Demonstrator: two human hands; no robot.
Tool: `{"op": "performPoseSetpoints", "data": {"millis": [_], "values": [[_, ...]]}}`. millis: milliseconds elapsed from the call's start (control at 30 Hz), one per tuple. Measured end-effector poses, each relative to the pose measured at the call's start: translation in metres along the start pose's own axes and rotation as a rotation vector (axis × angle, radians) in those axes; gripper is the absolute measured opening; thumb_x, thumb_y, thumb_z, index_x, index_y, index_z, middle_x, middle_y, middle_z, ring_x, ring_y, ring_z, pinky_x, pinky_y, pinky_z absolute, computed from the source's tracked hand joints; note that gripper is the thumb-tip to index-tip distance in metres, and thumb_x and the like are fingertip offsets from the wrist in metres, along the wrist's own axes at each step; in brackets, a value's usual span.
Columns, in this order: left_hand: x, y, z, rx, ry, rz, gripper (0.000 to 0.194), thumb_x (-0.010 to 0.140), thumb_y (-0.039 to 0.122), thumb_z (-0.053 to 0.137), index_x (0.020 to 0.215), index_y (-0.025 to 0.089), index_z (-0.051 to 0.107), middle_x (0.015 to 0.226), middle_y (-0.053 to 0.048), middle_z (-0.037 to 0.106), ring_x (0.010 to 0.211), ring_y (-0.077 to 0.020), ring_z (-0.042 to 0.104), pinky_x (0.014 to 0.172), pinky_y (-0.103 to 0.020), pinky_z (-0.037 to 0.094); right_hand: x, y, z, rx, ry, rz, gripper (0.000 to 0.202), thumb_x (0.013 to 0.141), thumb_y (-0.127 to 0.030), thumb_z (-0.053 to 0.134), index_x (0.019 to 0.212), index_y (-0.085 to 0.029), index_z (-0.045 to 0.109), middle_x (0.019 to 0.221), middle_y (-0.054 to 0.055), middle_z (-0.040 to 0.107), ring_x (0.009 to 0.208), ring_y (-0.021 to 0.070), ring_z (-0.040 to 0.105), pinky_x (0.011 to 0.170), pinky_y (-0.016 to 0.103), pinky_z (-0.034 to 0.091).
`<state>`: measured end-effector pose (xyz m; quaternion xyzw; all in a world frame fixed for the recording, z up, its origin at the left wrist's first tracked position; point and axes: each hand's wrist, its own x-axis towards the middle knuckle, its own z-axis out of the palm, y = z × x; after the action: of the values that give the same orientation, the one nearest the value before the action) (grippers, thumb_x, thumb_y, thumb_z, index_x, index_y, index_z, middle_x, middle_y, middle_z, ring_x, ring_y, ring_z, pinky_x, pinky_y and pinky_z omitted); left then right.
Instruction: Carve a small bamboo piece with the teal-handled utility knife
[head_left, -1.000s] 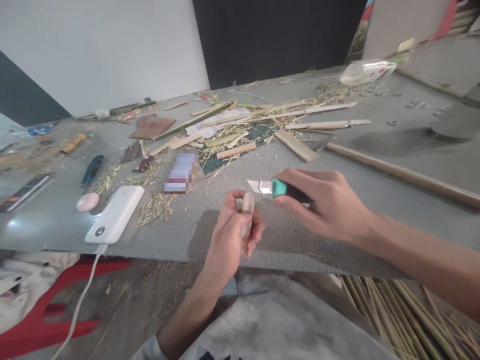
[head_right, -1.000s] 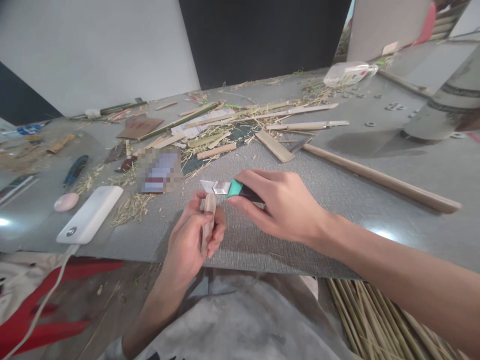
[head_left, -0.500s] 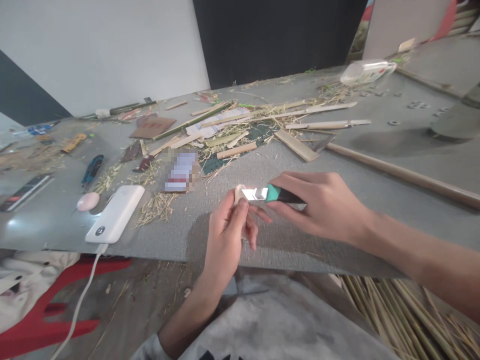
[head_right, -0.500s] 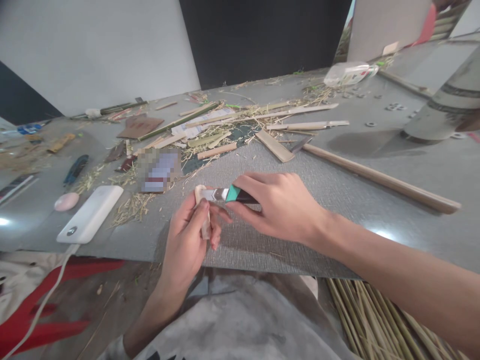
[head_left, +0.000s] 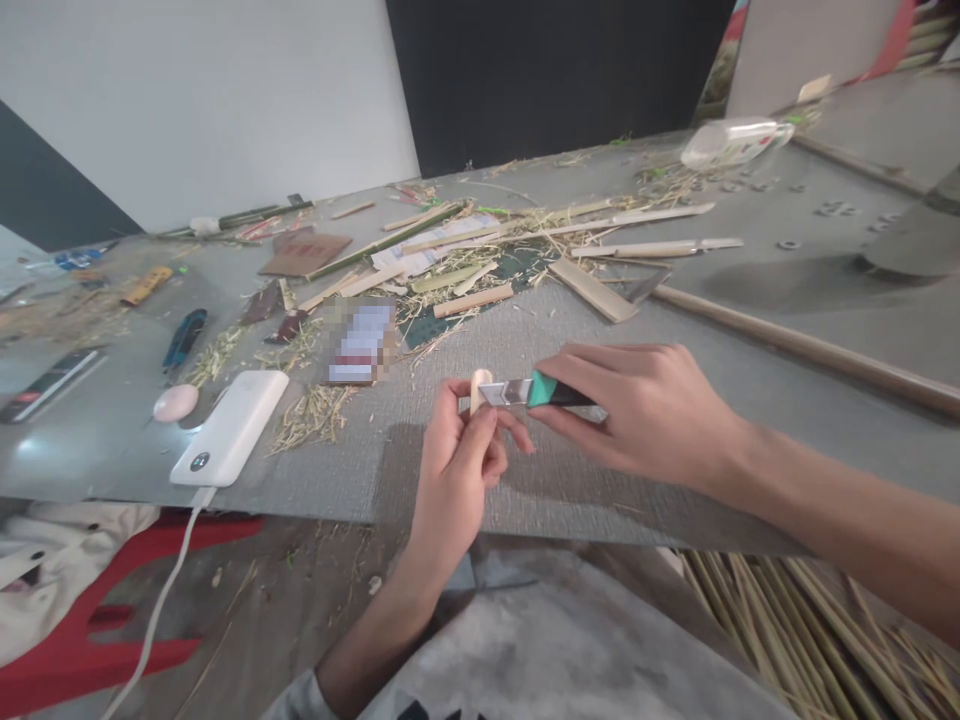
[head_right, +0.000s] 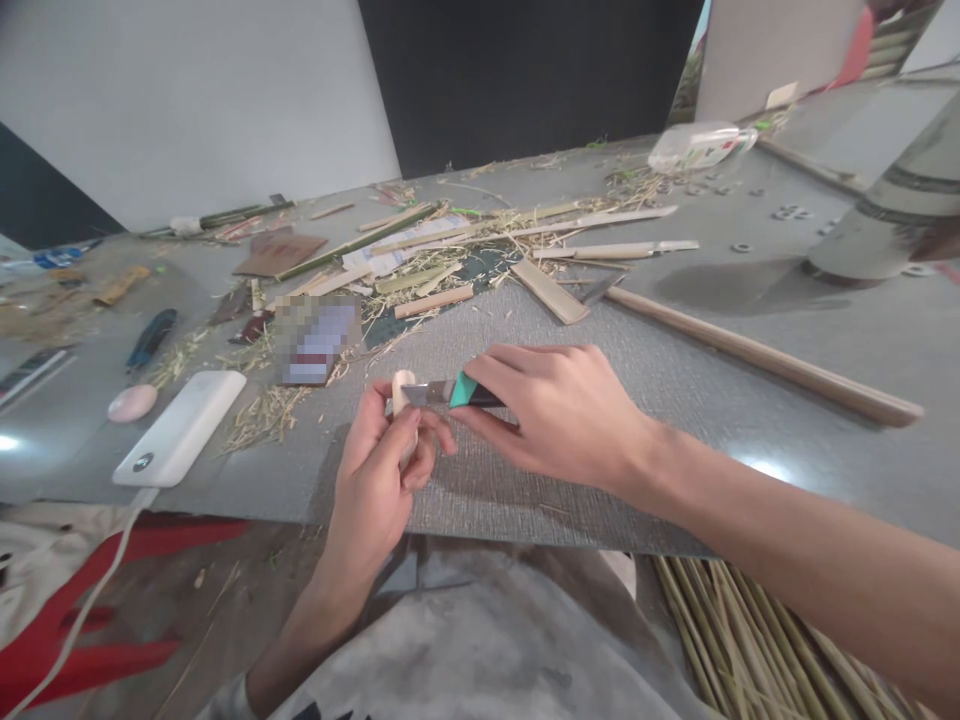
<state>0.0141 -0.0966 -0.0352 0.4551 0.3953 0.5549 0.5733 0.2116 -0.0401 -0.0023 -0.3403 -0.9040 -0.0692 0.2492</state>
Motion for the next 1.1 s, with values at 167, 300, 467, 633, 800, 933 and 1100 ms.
{"op": "performPoseSetpoints", "data": {"millis": [167, 300, 467, 633, 800, 933, 1100], "values": [[0.0, 0.001, 0.0, 0.013, 0.015, 0.005, 0.011, 0.109, 0.032, 0.048, 0.103, 0.023, 0.045, 0.077, 0.002, 0.068, 0.046, -0.0042, 0.029, 0.046, -0.023, 0.02, -0.001, -0.003, 0.002, -0.091, 0.04, 0.024, 0.026, 0.104, -0.043, 0.054, 0.099, -0.02, 0.066, 0.081, -0.001, 0.068, 0.066, 0.0138, 0.056, 0.057, 0.031, 0.024], [0.0, 0.0, 0.0, 0.0, -0.002, 0.011, 0.014, 0.109, 0.031, 0.049, 0.1, 0.022, 0.043, 0.076, 0.002, 0.069, 0.045, -0.0035, 0.028, 0.045, -0.023, 0.019, 0.001, 0.003, 0.0, -0.119, 0.075, 0.095, 0.028, 0.104, -0.045, 0.055, 0.1, -0.02, 0.067, 0.085, 0.001, 0.07, 0.067, 0.0145, 0.057, 0.057, 0.031, 0.023], [0.0, -0.002, 0.001, -0.005, -0.007, 0.018, 0.014, 0.108, 0.032, 0.05, 0.1, 0.022, 0.043, 0.077, 0.001, 0.07, 0.048, -0.005, 0.03, 0.046, -0.022, 0.02, 0.004, 0.024, -0.005, -0.128, 0.108, 0.206, 0.031, 0.105, -0.043, 0.052, 0.094, -0.017, 0.066, 0.082, 0.005, 0.068, 0.067, 0.0153, 0.054, 0.059, 0.03, 0.026], [0.0, -0.001, 0.0, -0.003, -0.009, 0.007, 0.016, 0.108, 0.035, 0.05, 0.099, 0.023, 0.045, 0.08, 0.001, 0.07, 0.051, -0.007, 0.037, 0.048, -0.023, 0.027, 0.002, 0.025, -0.001, 0.031, 0.083, 0.126, 0.029, 0.103, -0.044, 0.054, 0.1, -0.018, 0.066, 0.083, 0.003, 0.067, 0.066, 0.0143, 0.054, 0.059, 0.029, 0.03], [0.0, 0.0, 0.0, 0.112, 0.012, 0.139, 0.017, 0.108, 0.033, 0.052, 0.098, 0.022, 0.059, 0.086, -0.002, 0.069, 0.069, -0.0128, 0.054, 0.069, -0.028, 0.044, 0.002, 0.013, -0.003, 0.197, 0.06, -0.005, 0.026, 0.104, -0.043, 0.053, 0.103, -0.019, 0.064, 0.079, 0.001, 0.063, 0.062, 0.0128, 0.048, 0.059, 0.029, 0.031], [-0.001, 0.001, 0.0, 0.229, 0.02, 0.232, 0.021, 0.108, 0.029, 0.051, 0.098, 0.022, 0.068, 0.089, -0.003, 0.07, 0.087, -0.0174, 0.062, 0.082, -0.03, 0.047, 0.002, 0.011, -0.006, 0.24, 0.094, -0.094, 0.027, 0.106, -0.044, 0.051, 0.108, -0.019, 0.063, 0.081, 0.002, 0.063, 0.063, 0.0133, 0.048, 0.06, 0.028, 0.033], [-0.004, 0.0, 0.001, 0.235, 0.013, 0.246, 0.021, 0.107, 0.029, 0.051, 0.097, 0.022, 0.068, 0.085, -0.002, 0.067, 0.08, -0.0172, 0.061, 0.078, -0.03, 0.048, 0.0, 0.009, -0.005, 0.169, 0.081, -0.154, 0.022, 0.103, -0.042, 0.057, 0.104, -0.021, 0.063, 0.082, 0.002, 0.066, 0.064, 0.0136, 0.051, 0.06, 0.029, 0.033]]}}
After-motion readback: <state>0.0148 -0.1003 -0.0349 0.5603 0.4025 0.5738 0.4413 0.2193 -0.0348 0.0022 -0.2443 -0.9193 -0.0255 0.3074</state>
